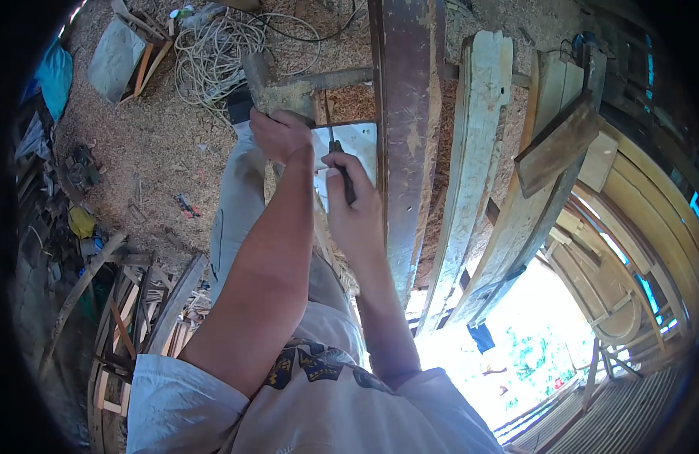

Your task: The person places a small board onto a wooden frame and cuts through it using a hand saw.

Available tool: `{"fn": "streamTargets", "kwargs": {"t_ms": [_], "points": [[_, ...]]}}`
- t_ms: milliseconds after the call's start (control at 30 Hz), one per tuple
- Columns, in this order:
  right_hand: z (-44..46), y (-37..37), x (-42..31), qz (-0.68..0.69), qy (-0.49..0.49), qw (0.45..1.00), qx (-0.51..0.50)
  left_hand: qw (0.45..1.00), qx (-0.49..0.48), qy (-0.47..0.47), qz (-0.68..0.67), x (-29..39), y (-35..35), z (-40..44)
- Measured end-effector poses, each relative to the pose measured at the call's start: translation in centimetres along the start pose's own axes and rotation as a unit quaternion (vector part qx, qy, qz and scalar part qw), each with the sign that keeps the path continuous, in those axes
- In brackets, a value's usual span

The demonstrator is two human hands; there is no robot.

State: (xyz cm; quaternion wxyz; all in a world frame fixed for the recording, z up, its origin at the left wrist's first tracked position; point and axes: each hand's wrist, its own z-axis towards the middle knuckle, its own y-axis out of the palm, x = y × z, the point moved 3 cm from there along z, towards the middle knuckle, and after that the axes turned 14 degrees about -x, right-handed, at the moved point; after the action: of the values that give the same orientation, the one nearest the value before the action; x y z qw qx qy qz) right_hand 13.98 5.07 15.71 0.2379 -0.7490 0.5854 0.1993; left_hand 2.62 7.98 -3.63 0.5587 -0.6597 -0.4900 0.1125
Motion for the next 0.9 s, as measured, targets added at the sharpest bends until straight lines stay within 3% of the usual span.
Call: {"fn": "streamTargets", "kwargs": {"t_ms": [133,333,467,500,600,667,800,867,900], "points": [[1.3,-0.6,-0.9,0.056,0.038,0.997,-0.042,1.0,0.003,-0.004,0.027,-0.1,0.4,0.1],[-0.1,-1.2,-3.7,0.034,0.013,0.999,0.01,1.0,0.003,0.007,0.011,0.1,0.4,0.1],[-1.9,-1.5,-4.2,0.061,0.059,0.996,-0.015,1.0,0.019,0.021,-0.003,-0.1,0.3,0.0],[-0.5,-1.2,-2.8,0.055,0.014,0.998,0.006,1.0,0.02,0.02,-0.006,0.0,0.3,0.1],[1.2,-1.0,-1.7,0.027,0.049,0.998,0.005,1.0,0.018,0.015,-0.008,0.1,0.2,0.0],[-0.4,-0.8,-1.5,0.073,0.009,0.997,0.011,1.0,0.023,0.02,-0.004,-0.2,0.5,0.0],[-2.2,-1.2,-2.8,0.095,0.08,0.992,0.004,0.999,0.021,0.032,0.018,-0.6,0.2,-0.3],[0.1,-0.6,-2.1,0.052,0.011,0.999,0.013,1.0,0.018,0.023,0.0,-0.1,0.2,-0.2],[0.5,-0.8,-1.8,0.042,0.068,0.997,-0.019,1.0,0.017,0.024,-0.002,0.0,0.2,-0.4]]}}
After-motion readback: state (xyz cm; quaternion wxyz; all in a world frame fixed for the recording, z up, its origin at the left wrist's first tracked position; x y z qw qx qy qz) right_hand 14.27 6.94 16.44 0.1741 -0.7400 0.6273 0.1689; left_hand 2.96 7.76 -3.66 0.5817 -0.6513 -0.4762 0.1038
